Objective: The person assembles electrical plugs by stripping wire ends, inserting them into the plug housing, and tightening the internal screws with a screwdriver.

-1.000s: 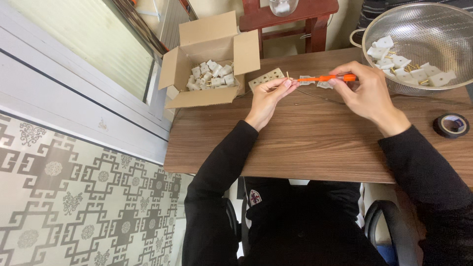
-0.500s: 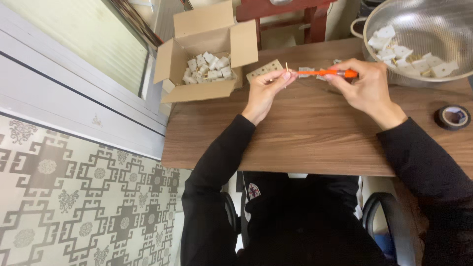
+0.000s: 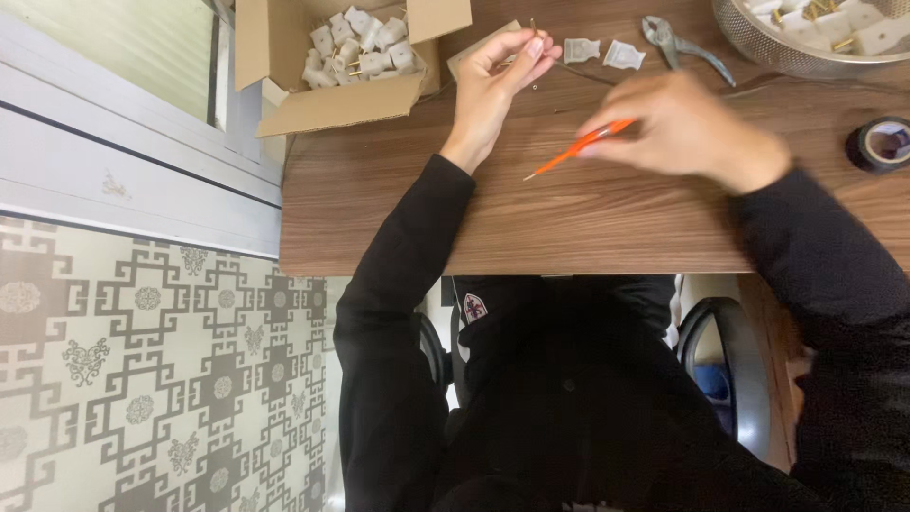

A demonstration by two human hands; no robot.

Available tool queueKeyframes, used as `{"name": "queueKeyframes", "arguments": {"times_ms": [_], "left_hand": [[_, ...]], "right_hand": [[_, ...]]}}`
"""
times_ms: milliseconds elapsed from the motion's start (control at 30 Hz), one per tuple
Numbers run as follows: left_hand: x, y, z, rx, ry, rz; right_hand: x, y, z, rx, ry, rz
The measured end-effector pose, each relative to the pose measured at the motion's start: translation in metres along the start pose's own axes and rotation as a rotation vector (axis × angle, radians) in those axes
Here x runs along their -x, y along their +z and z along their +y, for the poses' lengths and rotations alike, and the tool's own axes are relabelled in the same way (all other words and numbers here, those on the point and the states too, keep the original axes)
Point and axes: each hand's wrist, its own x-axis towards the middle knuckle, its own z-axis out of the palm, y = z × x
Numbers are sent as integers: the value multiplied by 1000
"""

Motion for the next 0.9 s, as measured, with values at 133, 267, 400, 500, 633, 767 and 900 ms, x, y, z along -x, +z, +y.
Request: {"name": "queueKeyframes", "arguments": {"times_ms": [133, 267, 400, 500, 633, 767, 900], "left_hand": [[0, 2, 3, -76, -18, 0], [-2, 0, -1, -192, -52, 56], [0, 2, 3, -223, -60, 75], [1, 6, 6, -214, -54, 68], [6, 10, 10, -195, 14, -159], [12, 24, 20, -307, 71, -242], [14, 19, 18, -533, 138, -273]], "right_hand": [[9, 62, 28, 228, 34, -34], [8, 76, 26, 426, -89, -9], [7, 74, 21, 510, -137, 112], [-3, 61, 15, 404, -260, 427], [-8, 35, 12, 317, -64, 516], [3, 40, 44, 48, 101, 372], [2, 35, 45, -99, 174, 334]]}}
